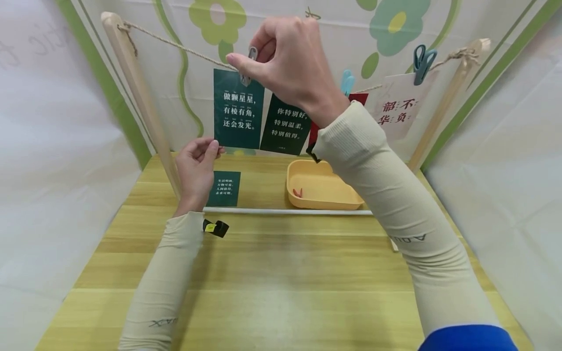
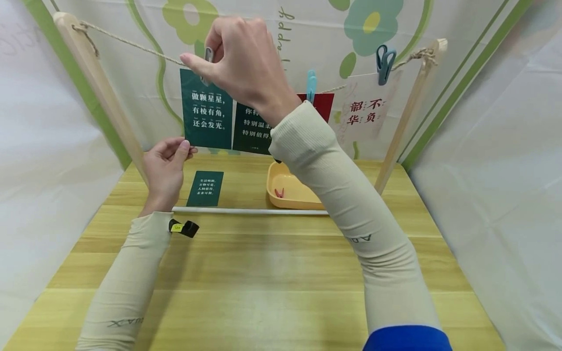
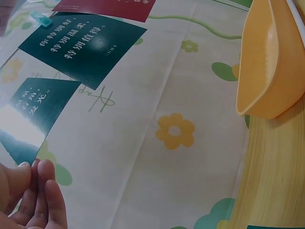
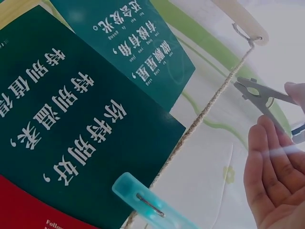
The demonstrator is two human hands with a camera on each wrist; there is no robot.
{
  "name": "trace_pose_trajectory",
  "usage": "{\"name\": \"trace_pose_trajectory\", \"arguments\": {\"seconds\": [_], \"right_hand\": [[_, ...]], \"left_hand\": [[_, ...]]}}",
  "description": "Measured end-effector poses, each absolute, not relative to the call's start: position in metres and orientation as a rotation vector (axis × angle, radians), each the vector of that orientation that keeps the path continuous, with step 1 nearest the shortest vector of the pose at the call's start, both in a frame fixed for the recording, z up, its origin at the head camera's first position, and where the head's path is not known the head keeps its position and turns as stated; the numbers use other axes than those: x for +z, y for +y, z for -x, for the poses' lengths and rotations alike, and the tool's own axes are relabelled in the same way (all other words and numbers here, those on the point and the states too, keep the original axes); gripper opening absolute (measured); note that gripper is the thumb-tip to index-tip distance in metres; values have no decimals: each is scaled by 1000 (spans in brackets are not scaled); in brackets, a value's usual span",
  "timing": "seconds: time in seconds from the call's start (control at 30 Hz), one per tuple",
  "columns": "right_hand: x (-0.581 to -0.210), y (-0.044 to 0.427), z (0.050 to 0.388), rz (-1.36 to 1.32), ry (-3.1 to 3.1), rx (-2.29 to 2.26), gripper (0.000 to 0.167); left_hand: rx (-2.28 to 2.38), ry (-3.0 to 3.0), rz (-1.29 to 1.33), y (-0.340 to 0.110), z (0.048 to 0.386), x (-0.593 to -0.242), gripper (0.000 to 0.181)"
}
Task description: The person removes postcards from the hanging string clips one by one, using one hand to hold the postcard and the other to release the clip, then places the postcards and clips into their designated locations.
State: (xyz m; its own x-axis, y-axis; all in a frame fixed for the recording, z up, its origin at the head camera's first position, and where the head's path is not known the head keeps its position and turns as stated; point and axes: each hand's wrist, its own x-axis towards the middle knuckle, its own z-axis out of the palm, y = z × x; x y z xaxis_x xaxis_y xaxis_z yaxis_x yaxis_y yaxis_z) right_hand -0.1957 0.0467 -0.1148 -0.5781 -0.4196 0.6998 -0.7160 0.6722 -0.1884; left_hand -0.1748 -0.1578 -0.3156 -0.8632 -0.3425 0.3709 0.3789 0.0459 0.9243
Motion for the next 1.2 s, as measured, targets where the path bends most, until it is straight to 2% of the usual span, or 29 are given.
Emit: {"name": "trace_pose_trajectory", "arguments": {"seconds": [0.43, 1.2], "right_hand": [[-120, 55, 191, -895, -2212, 579, 45], [-153, 78, 185, -920, -2217, 621, 41]], "left_hand": [[-1879, -1842, 44, -155, 176, -316, 22], [-1942, -1855, -35, -156, 177, -327, 22]]}}
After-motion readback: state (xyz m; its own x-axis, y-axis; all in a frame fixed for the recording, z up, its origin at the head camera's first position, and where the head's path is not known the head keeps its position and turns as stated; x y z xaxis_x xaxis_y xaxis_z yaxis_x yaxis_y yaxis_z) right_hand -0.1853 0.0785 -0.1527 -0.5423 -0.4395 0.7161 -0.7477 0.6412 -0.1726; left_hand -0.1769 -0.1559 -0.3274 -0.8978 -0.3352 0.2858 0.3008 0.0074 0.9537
